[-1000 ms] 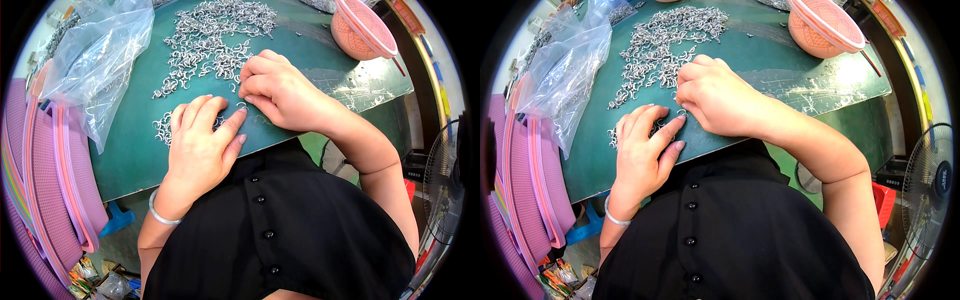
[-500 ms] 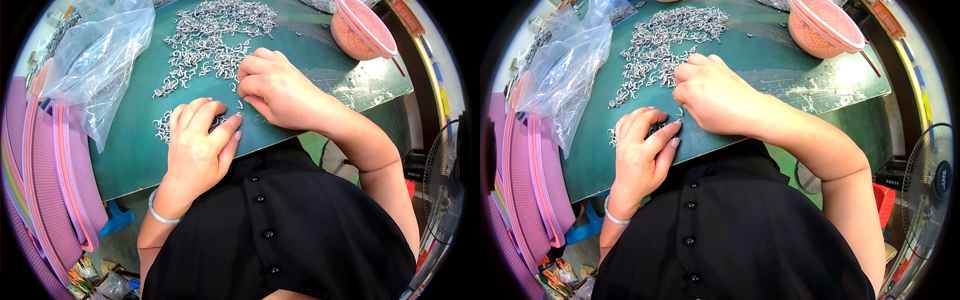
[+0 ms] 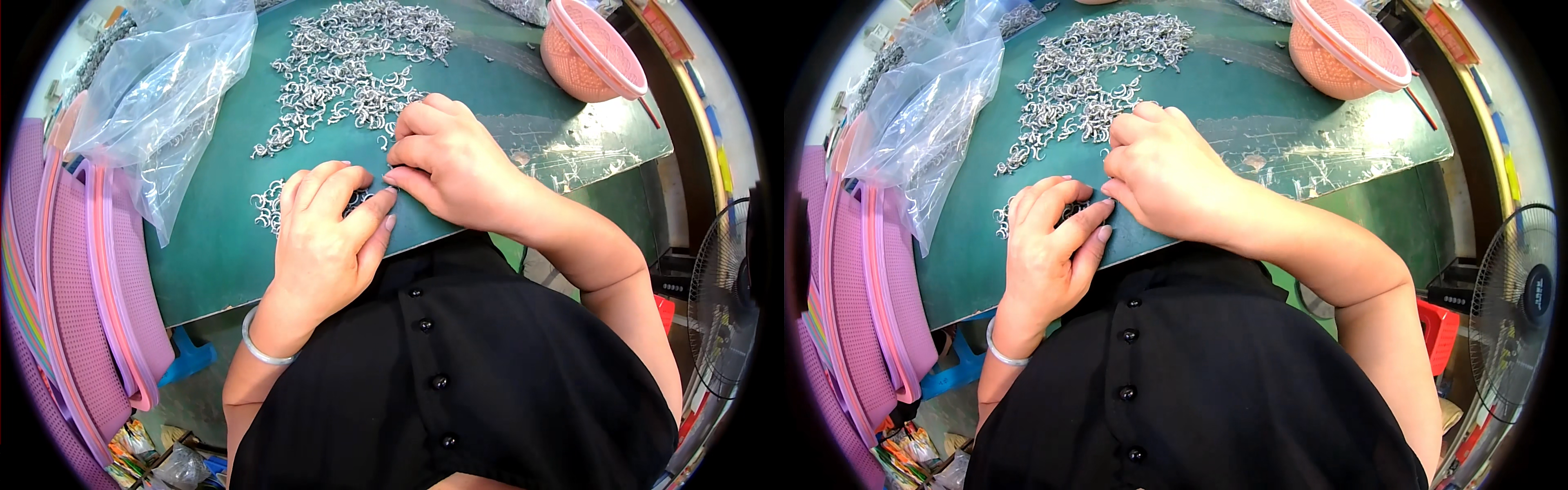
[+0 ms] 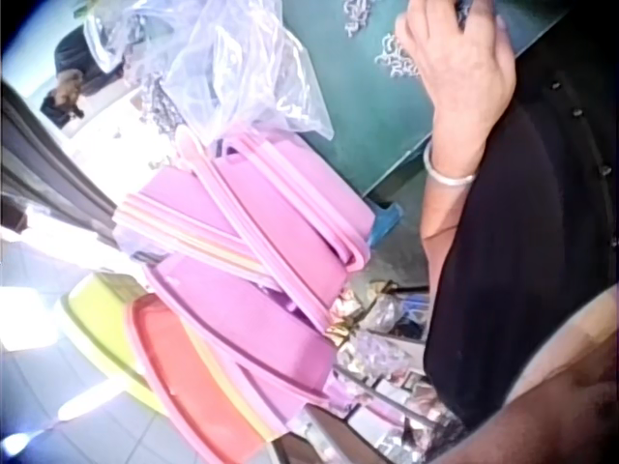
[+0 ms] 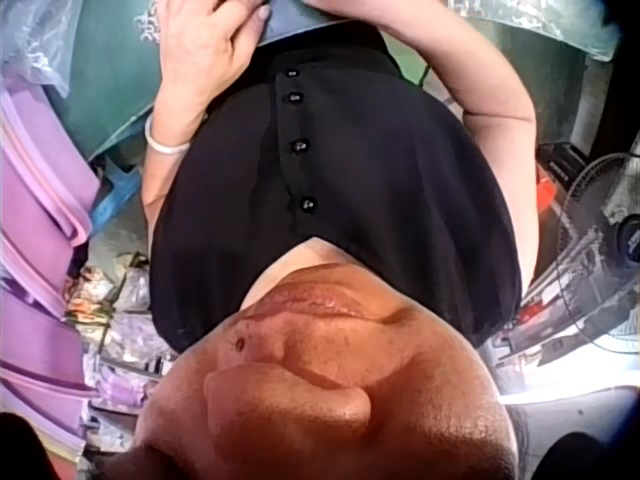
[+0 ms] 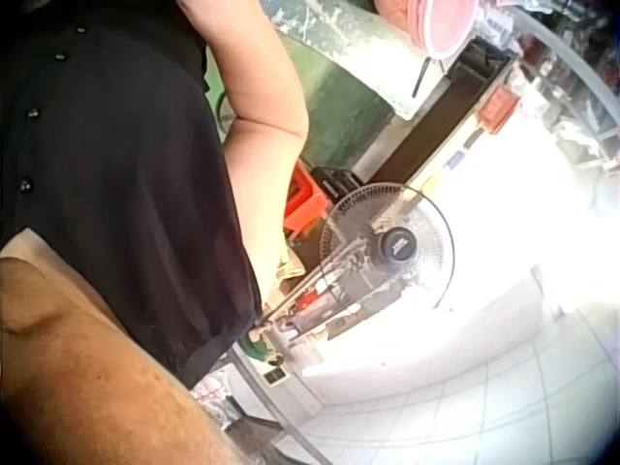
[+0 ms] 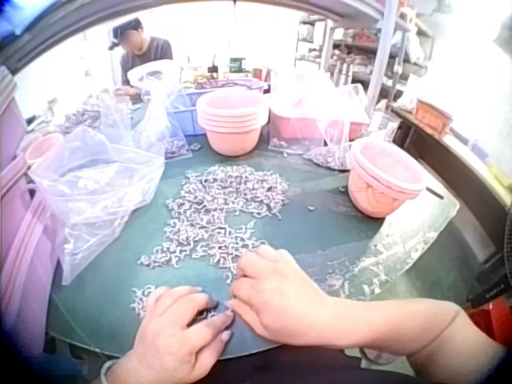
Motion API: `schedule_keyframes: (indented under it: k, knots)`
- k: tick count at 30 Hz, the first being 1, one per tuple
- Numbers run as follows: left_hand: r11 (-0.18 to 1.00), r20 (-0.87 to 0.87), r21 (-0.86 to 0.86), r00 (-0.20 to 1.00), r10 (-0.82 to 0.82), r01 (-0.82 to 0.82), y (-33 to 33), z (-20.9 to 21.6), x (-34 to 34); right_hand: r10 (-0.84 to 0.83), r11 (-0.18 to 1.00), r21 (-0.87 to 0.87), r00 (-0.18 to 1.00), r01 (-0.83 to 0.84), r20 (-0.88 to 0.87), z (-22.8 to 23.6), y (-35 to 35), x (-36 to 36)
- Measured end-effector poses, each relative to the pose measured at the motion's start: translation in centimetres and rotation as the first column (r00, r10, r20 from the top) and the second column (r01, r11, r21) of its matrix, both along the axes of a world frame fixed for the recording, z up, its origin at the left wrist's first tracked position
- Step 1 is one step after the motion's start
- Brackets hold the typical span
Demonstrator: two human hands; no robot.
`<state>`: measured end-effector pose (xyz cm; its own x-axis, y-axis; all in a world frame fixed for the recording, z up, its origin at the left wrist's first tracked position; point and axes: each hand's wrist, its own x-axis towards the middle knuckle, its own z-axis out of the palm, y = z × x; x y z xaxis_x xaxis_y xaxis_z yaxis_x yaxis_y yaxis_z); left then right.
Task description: The person sorts through a pile of small C-shaped metal fasteners on a workbench by hand, picking up individual clips one at a time and organizing them on the surface.
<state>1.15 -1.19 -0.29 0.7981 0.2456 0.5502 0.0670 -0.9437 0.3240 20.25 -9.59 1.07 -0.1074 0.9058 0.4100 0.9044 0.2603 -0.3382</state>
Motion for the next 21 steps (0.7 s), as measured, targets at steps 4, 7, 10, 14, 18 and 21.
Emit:
schedule_keyframes:
  k: [4,7,10,14,18,21]
  knots:
    - [1.000,0.008,-0.010,1.000,-0.013,0.013,0.1,0.1,0.0,-0.031,0.999,0.013,0.999,0.031,-0.033,0.0,0.3,-0.7]
    - [1.000,0.008,-0.012,1.000,-0.014,0.014,0.1,0.0,0.0,-0.027,0.999,0.016,0.996,0.028,-0.090,-0.2,0.5,-0.9]
    - [1.000,0.015,-0.014,1.000,-0.016,0.017,0.1,0.0,0.0,0.002,0.999,-0.040,0.989,-0.008,-0.151,0.0,0.6,-0.7]
    - [1.000,0.012,-0.014,1.000,-0.016,0.017,0.0,0.0,0.0,0.006,0.998,0.063,0.928,0.019,-0.373,0.1,0.3,-0.2]
    - [1.000,-0.001,-0.011,1.000,-0.013,0.013,-0.1,0.2,0.0,0.007,0.998,0.051,0.827,0.026,-0.562,0.3,0.1,0.6]
    - [1.000,-0.016,-0.008,1.000,-0.008,0.008,-0.2,0.5,0.1,0.047,0.998,0.066,0.758,-0.005,-0.651,0.2,0.1,1.0]
